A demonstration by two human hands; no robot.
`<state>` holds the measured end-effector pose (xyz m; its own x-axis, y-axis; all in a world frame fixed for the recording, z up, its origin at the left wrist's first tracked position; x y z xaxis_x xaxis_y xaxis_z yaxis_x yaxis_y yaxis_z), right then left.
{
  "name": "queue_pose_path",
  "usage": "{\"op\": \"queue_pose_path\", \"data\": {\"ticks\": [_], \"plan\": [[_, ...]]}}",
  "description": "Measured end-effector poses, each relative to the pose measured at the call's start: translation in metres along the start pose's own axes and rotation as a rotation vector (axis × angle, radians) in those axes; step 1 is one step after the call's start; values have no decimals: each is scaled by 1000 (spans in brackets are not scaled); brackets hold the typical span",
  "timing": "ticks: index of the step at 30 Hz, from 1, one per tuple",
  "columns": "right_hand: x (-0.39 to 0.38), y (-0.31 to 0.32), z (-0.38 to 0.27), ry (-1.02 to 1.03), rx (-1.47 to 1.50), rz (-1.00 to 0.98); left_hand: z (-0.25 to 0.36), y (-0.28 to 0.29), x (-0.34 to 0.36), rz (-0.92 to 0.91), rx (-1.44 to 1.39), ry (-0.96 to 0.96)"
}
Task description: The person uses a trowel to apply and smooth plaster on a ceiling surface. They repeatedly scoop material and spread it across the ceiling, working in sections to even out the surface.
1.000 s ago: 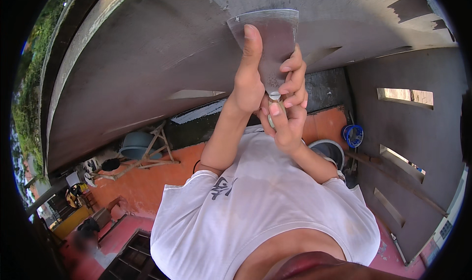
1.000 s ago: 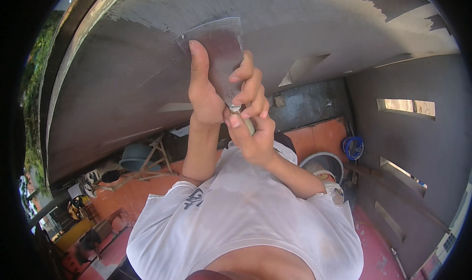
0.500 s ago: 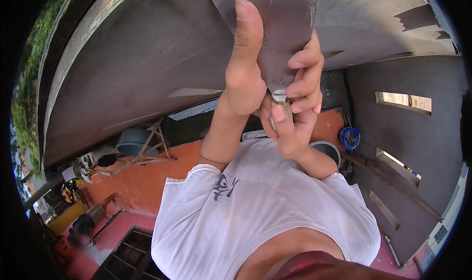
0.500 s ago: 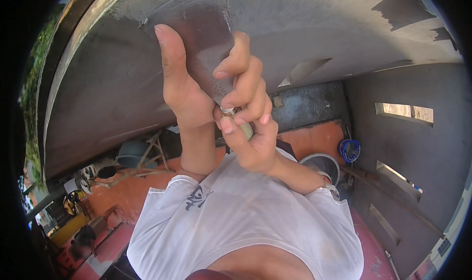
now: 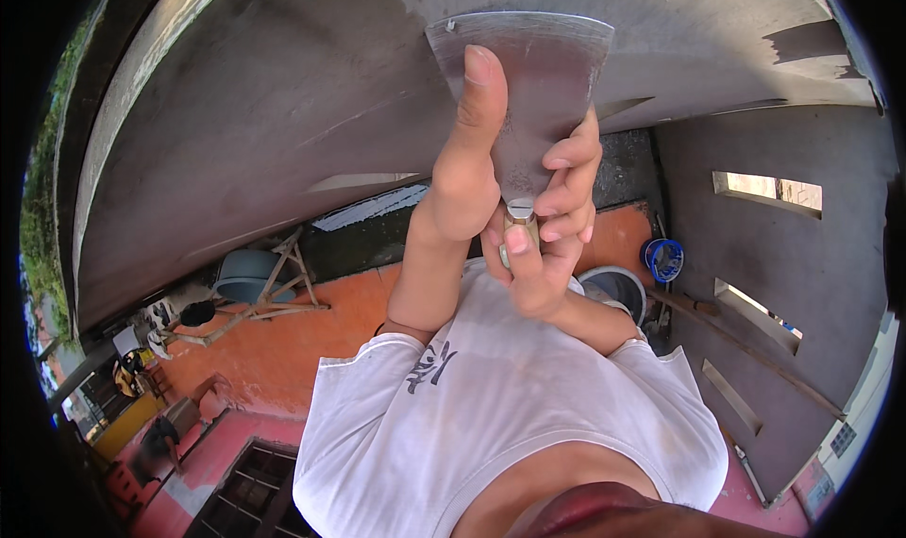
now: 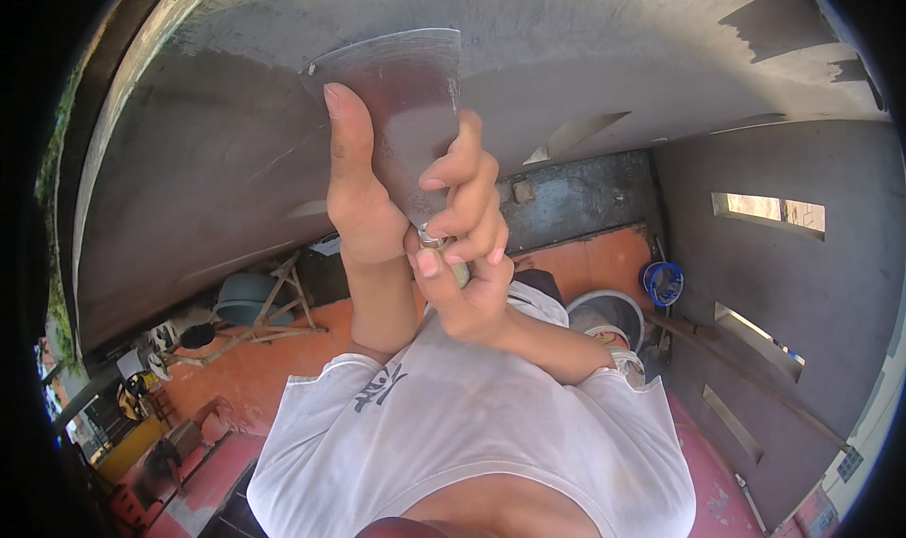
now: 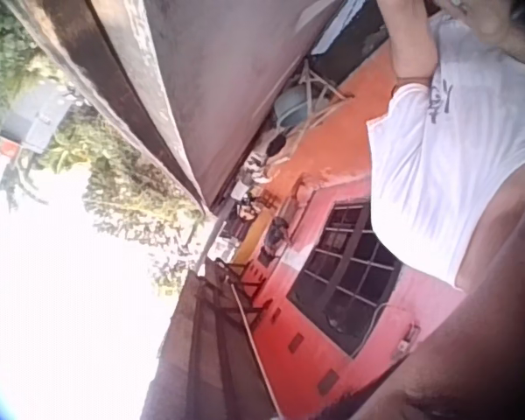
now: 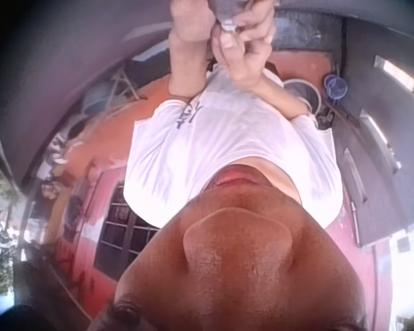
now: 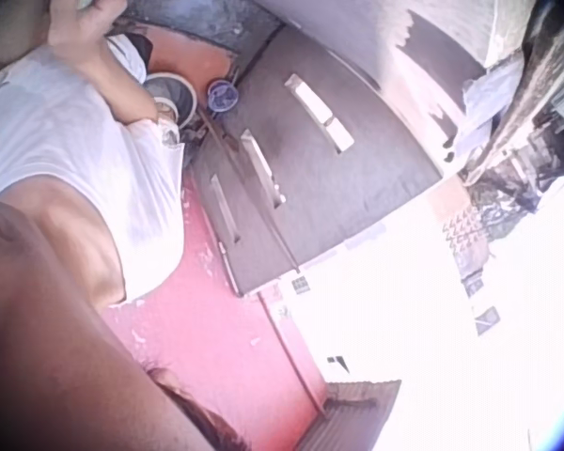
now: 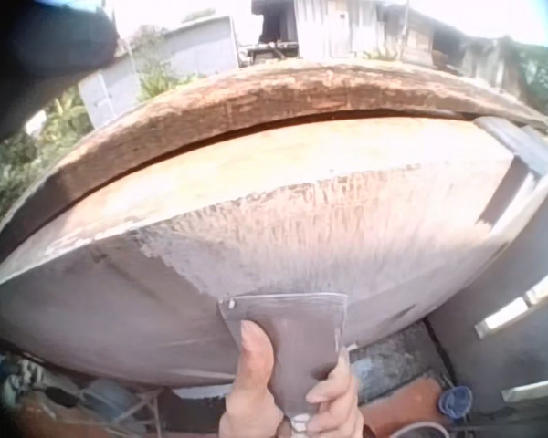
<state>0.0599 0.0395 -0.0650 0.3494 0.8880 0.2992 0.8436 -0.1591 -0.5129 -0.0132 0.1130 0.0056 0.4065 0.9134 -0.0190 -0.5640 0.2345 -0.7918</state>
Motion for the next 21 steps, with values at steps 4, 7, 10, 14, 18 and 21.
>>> {"op": "queue_pose_path", "data": {"ticks": [4, 7, 10, 14, 18, 21], "plan": [[2, 5, -4, -27, -23, -41, -10, 8, -1, 59, 13, -19], [1, 0, -9, -142, 107, -17, -13, 10, -3, 72, 38, -22], [2, -10, -20, -44, 40, -20, 7, -12, -5, 19, 35, -41], [6, -2, -32, -148, 35, -48, 4, -19, -5, 61, 3, -56], [1, -3, -27, -209, 93, -8, 1, -15, -4, 82, 39, -117], [20, -18, -26, 122, -20, -62, 20, -30, -4, 30, -17, -92]]}}
Point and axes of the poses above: each hand's wrist, its own x-axis towards the middle knuckle, its own y-axis out of the back of the hand, z = x × y, the point moved 1 cm from there along x, towards the middle knuckle, and after that the axes turned 15 degrees about z, right-handed, at the moved point
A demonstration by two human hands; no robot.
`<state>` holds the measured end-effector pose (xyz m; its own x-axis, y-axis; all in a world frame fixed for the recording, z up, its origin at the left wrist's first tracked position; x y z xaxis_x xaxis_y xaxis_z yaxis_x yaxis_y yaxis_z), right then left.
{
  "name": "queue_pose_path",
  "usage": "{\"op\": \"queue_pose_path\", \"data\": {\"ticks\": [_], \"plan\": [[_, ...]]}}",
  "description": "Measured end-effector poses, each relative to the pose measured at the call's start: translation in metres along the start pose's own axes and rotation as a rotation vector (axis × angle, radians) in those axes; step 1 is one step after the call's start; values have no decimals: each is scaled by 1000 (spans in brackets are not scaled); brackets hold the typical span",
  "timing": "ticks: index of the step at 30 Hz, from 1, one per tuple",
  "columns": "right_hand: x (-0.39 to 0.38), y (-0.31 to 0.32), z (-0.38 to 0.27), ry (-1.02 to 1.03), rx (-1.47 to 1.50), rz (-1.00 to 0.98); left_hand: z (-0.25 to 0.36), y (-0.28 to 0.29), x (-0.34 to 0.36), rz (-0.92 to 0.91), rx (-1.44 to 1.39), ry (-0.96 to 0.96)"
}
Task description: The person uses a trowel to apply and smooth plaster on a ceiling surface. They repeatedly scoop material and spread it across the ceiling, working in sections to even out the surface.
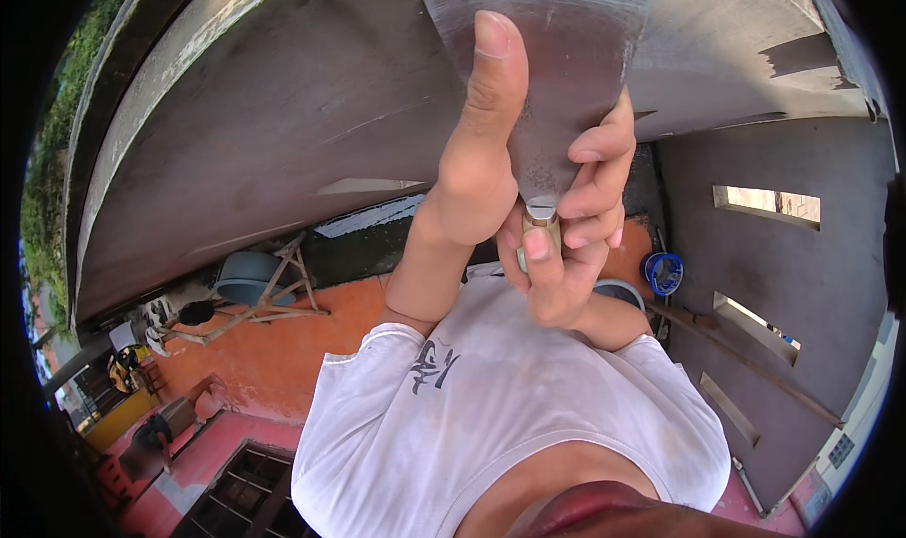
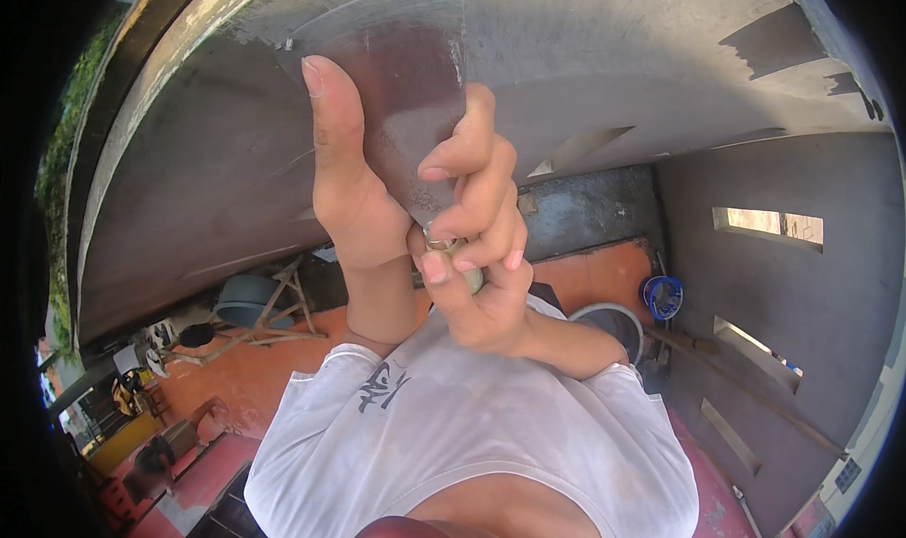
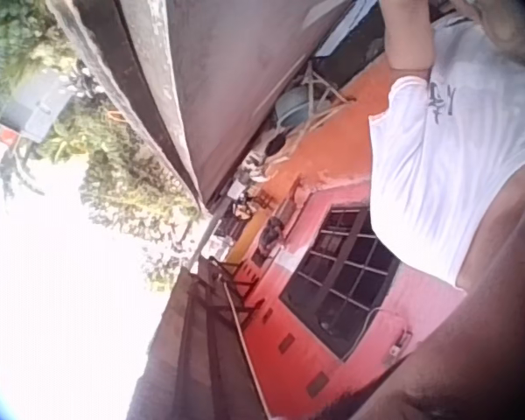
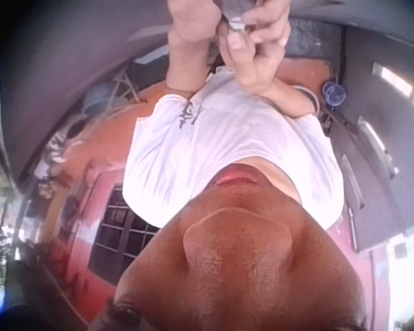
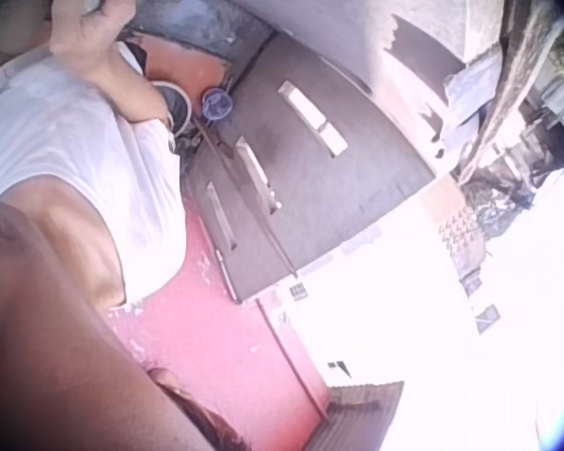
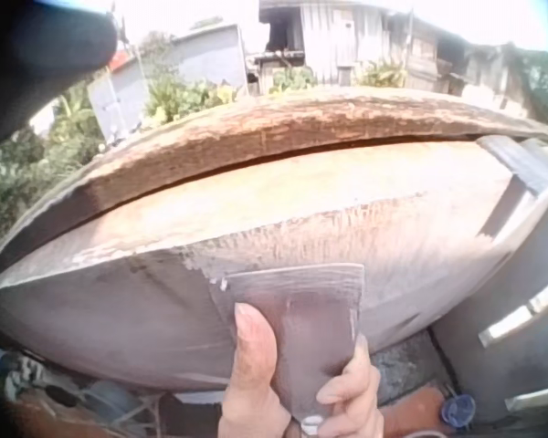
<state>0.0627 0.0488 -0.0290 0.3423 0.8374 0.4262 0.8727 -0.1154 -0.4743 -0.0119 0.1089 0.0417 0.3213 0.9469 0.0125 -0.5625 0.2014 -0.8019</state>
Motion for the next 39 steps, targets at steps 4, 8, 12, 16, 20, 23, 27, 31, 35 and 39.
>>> {"op": "queue_pose_path", "data": {"ticks": [4, 8, 12, 16, 20, 23, 27, 31, 35, 39], "plan": [[3, 3, -10, -46, -30, -75, -1, -1, -2, 18, -34, 3], [-28, 17, -4, -378, 112, 10, -19, 17, -4, 31, 56, 23], [-11, 6, -10, -176, 33, -18, -1, 5, -2, -42, 74, 5], [-12, 11, -6, -245, 154, -39, -8, 9, 0, -20, 75, -15], [-12, 6, -7, -227, 205, -11, -2, 0, -2, -16, 72, -40], [6, -4, -22, -153, 75, -68, 22, -23, 1, -44, 113, -82], [-3, 0, -26, -311, 124, -15, 10, -15, -2, -15, 59, -58], [-3, 3, -25, -252, 93, -58, 7, -10, -6, 2, 60, -44], [-3, -1, -27, -311, 139, -41, 4, -8, -3, -3, 44, -68], [3, 1, -27, -300, 185, -48, 3, -7, -2, -9, 82, -62]]}}
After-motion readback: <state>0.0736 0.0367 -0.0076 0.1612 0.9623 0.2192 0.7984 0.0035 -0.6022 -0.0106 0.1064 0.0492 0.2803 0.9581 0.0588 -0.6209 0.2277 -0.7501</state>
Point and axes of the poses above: each hand's wrist, its own x-axis towards the middle knuckle, its own y-axis out of the back of the hand, z = x × y, the point moved 1 cm from there along x, towards the middle knuckle, and after that the axes turned 15 degrees about z, right-handed, at the moved point
